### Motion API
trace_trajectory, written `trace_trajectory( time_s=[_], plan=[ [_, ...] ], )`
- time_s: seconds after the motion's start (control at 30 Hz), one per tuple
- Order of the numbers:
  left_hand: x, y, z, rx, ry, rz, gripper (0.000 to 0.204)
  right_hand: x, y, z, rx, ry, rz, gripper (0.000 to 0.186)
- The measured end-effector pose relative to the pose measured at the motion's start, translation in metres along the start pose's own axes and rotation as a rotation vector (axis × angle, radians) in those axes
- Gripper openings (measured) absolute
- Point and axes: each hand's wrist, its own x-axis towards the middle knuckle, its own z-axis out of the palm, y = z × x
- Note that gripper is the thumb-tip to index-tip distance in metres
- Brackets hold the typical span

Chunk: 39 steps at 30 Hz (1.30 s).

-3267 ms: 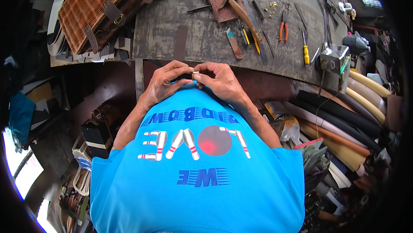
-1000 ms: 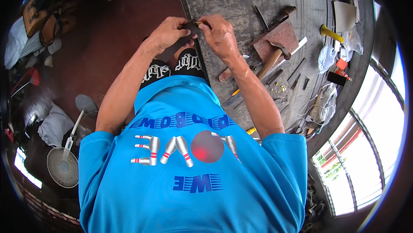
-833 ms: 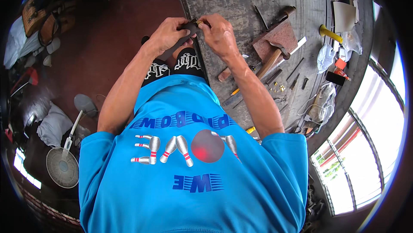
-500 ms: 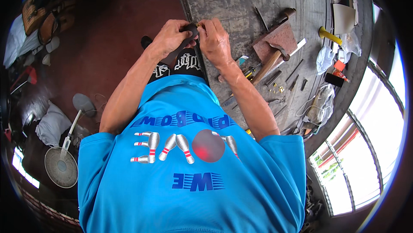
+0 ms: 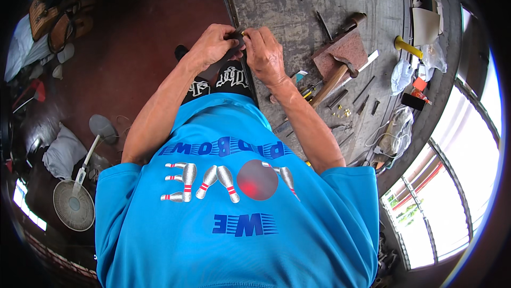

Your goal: Applying adhesive to a leather strap and attaching a metal buckle before mounting it onto a wicker basket.

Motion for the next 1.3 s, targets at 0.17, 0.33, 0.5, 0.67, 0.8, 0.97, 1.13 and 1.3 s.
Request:
trace_trajectory(
  time_s=[0.17,0.33,0.5,0.67,0.8,0.97,1.13,1.3],
  plan=[
    [0.002,-0.006,0.001,0.073,0.012,0.033,0.013,0.000,-0.001,0.002,0.041,0.033,0.051,0.015],
    [0.002,-0.016,0.001,0.161,0.062,0.228,0.017,0.002,-0.004,0.004,0.132,0.082,0.183,0.015],
    [-0.004,-0.007,0.000,0.253,0.091,0.258,0.017,0.002,-0.009,-0.001,0.088,0.059,0.156,0.012],
    [-0.004,-0.010,0.001,0.386,0.132,0.375,0.015,0.005,0.003,0.000,0.206,0.039,0.229,0.012],
    [-0.004,-0.011,0.004,0.474,0.163,0.412,0.014,0.000,0.002,0.001,0.211,0.058,0.242,0.012],
    [0.000,-0.015,-0.001,0.489,0.156,0.421,0.018,-0.003,-0.009,0.007,0.072,0.094,0.129,0.012],
    [-0.012,-0.004,0.000,0.475,0.123,0.338,0.020,0.003,-0.009,0.002,0.066,0.119,0.154,0.013],
    [-0.059,0.012,-0.007,0.311,0.125,0.487,0.030,0.015,-0.053,-0.044,0.196,0.066,0.092,0.019]
  ],
)
